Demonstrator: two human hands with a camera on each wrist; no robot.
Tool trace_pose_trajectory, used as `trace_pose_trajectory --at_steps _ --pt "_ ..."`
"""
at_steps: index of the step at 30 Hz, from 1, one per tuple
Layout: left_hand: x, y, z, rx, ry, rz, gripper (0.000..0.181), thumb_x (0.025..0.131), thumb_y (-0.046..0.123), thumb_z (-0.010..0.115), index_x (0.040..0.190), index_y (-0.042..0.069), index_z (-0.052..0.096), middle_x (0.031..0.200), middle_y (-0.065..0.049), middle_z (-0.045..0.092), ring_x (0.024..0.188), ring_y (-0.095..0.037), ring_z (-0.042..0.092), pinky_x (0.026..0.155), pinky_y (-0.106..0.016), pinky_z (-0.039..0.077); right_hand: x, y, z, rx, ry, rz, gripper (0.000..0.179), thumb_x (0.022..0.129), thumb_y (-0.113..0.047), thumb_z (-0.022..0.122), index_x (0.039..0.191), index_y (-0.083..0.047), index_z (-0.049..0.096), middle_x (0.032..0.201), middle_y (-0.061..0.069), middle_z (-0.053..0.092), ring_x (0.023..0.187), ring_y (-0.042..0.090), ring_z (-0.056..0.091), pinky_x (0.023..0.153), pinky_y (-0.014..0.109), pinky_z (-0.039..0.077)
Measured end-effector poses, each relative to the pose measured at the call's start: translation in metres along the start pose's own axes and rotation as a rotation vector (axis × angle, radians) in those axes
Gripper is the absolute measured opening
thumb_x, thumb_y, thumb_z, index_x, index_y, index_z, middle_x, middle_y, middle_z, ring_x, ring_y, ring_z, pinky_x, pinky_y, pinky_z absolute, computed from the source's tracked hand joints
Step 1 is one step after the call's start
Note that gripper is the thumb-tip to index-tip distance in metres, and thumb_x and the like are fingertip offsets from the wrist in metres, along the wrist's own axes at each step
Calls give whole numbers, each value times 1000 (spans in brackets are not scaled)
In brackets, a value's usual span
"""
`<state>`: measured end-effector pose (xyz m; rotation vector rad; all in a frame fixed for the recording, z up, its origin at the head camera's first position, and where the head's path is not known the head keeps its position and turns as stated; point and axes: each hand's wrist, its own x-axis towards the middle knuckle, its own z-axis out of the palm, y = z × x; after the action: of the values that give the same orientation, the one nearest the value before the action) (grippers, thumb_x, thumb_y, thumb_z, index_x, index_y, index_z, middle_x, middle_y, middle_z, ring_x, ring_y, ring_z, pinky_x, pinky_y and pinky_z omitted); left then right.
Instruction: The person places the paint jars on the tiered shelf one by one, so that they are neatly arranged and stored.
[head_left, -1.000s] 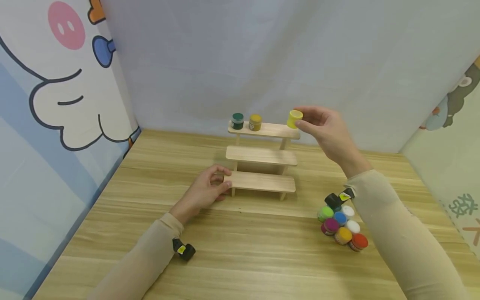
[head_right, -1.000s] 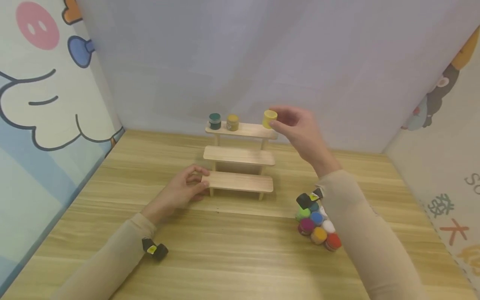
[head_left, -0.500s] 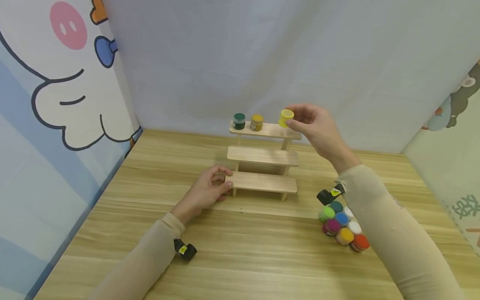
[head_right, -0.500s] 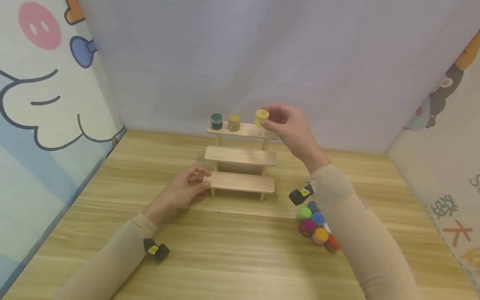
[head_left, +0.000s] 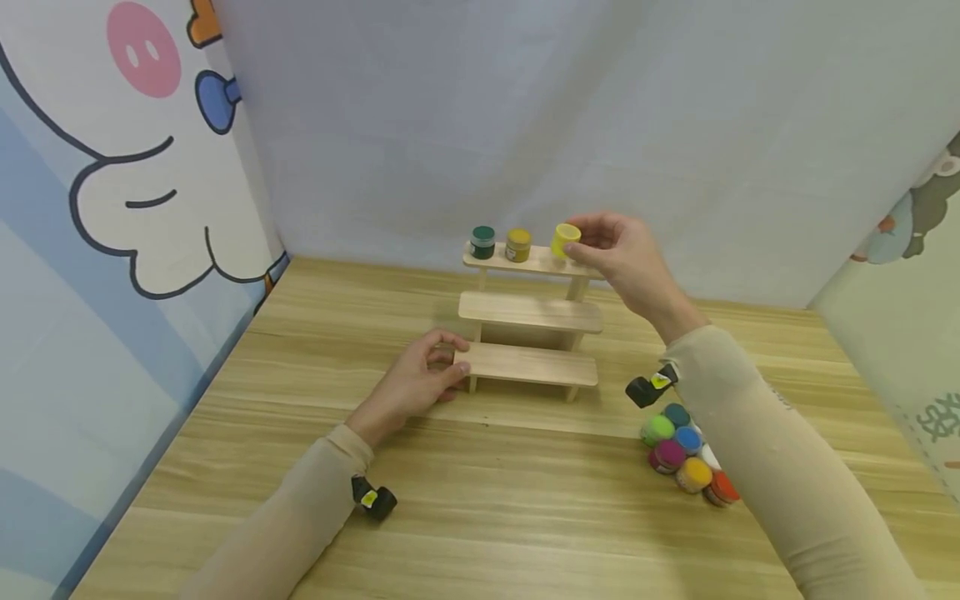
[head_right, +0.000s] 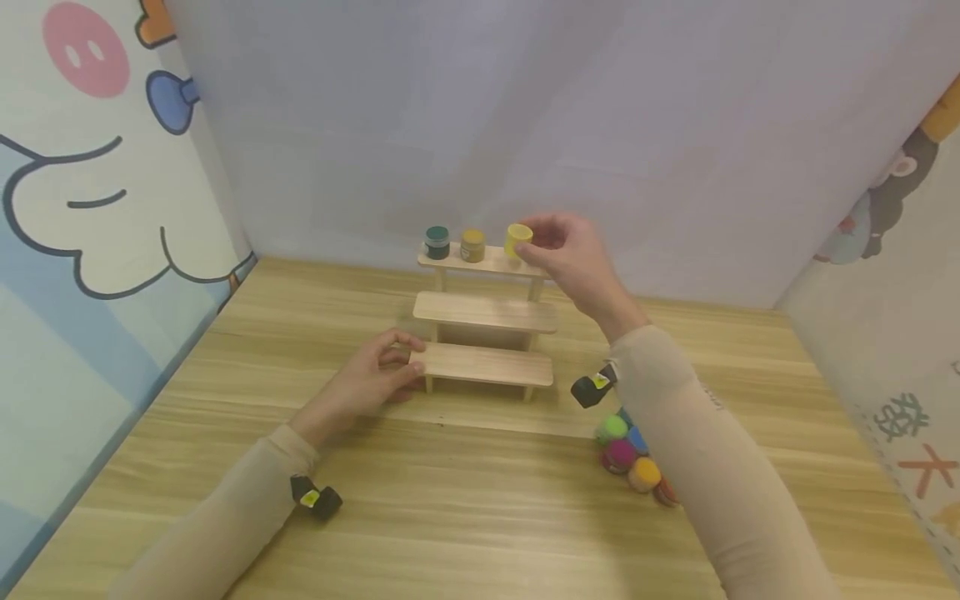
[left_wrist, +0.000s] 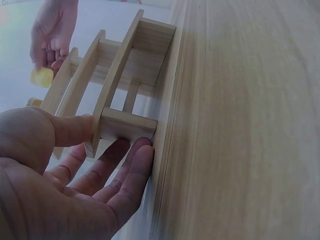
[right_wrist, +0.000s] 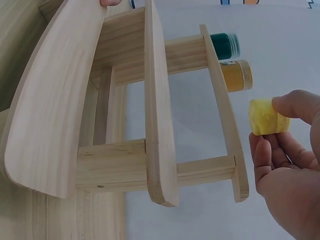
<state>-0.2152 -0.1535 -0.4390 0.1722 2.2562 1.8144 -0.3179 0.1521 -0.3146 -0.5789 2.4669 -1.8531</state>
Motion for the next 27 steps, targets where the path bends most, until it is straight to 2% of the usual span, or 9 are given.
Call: trace_pose_trajectory --at_steps 13,20,27 --pt "-1 1 0 -1 -6 0 28 114 12 67 141 13 62 130 -16 72 113 -31 73 95 -48 67 6 3 7 -66 -45 28 38 108 -5 74 144 5 65 133 17 70 112 20 70 90 21 61" --pt "-2 2 1 -10 -8 1 27 113 11 67 140 12 62 131 -17 72 113 -31 73 95 -48 67 6 5 7 -85 -50 33 39 108 -5 73 145 4 65 130 14 70 108 19 69 87 23 60" --pt "-3 2 0 -13 -11 6 27 114 11 67 140 12 61 131 -17 71 114 -32 73 96 -49 67 4 4 8 -107 -57 40 40 109 -7 73 146 2 64 133 16 69 111 21 69 89 24 60"
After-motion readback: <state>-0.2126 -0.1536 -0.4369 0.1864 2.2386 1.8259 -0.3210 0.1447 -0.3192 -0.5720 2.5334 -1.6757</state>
